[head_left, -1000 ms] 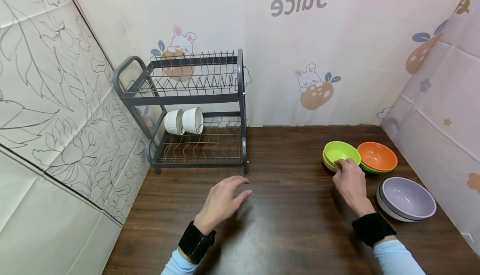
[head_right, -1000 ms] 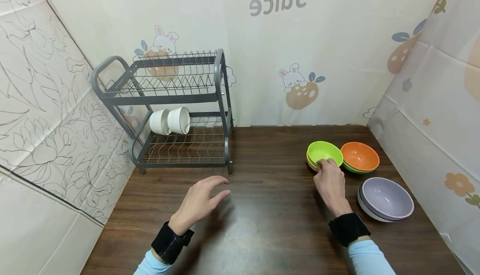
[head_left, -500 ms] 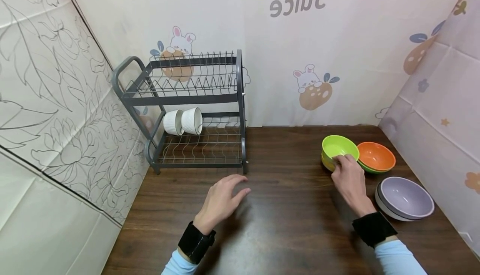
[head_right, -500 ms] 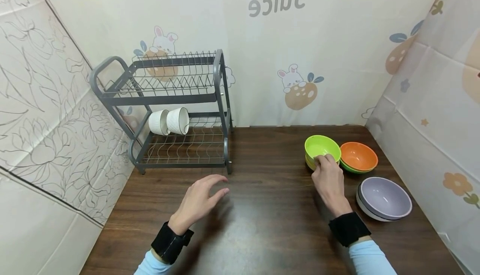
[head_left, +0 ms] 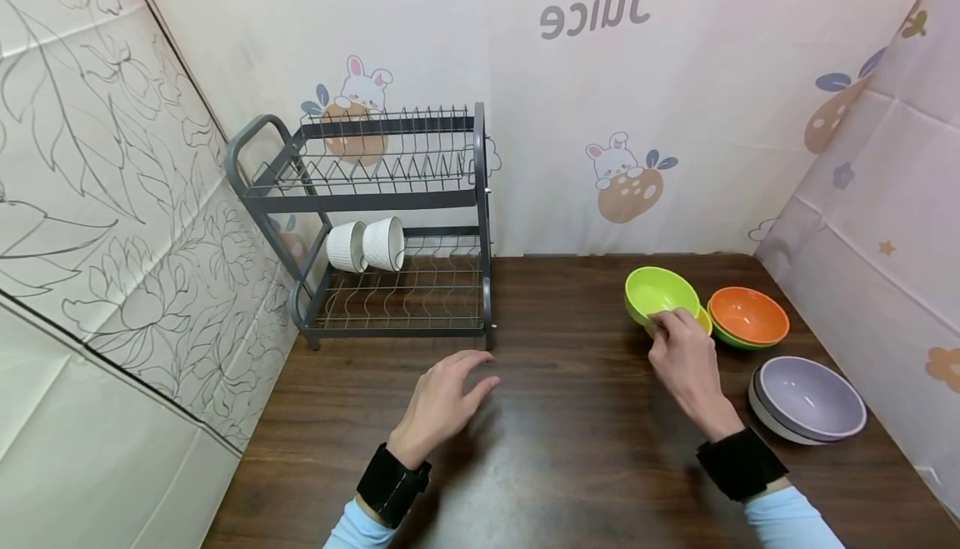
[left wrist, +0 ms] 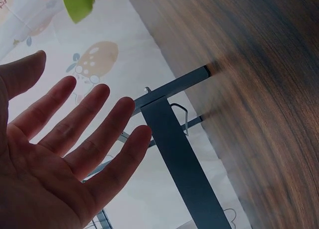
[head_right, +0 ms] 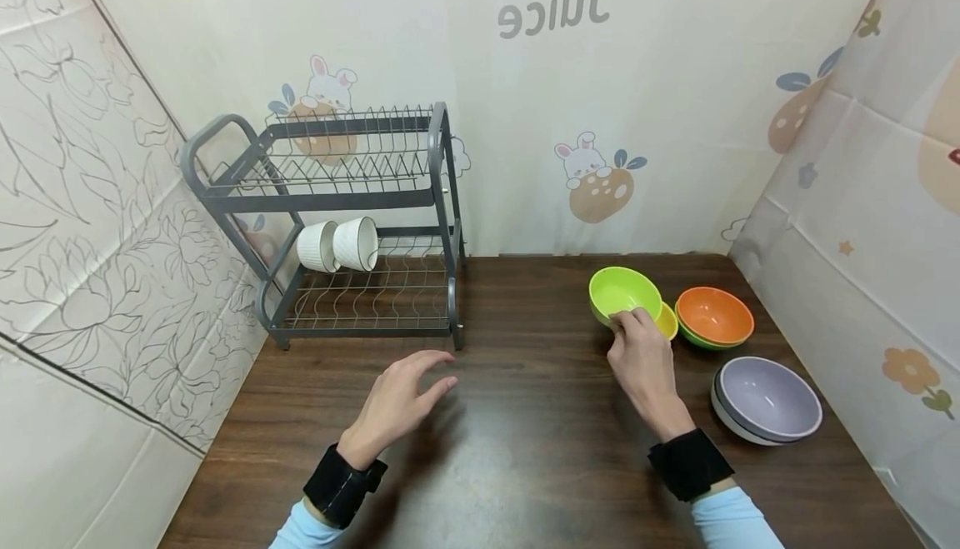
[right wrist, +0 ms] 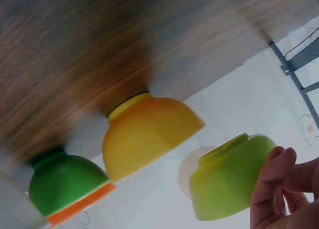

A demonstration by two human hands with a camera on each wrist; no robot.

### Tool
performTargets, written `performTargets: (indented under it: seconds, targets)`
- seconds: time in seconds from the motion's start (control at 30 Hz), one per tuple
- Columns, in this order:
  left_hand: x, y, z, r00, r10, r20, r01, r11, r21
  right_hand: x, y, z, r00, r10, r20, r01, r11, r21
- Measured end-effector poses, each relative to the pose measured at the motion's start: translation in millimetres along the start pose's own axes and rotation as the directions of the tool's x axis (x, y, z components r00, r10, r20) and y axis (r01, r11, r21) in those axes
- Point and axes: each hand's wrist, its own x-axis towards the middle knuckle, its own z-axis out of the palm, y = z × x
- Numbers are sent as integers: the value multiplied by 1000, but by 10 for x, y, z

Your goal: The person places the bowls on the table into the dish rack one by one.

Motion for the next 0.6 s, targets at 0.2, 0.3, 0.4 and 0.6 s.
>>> performTargets:
  seconds: [0.2,0.3,0.4,0.6]
  targets:
    - [-5,-8,8,1000,8,-10,-8,1000,-11,43,-92,6,999,-33,-27,34,999,25]
    - [-5,-6,14,1000,11,-16,-11,1000,-10,64,-143,-1,998,-59,-30,60,998,28]
    - [-6,-6,25,1000,13,-20,-13,1000,-9,76,-203,-4,996,-88,-32,89,996,29]
    - [-2,-1,44,1000,15,-14,-15,1000,-13,76,-340,22,993,-115,-25,116,992,47]
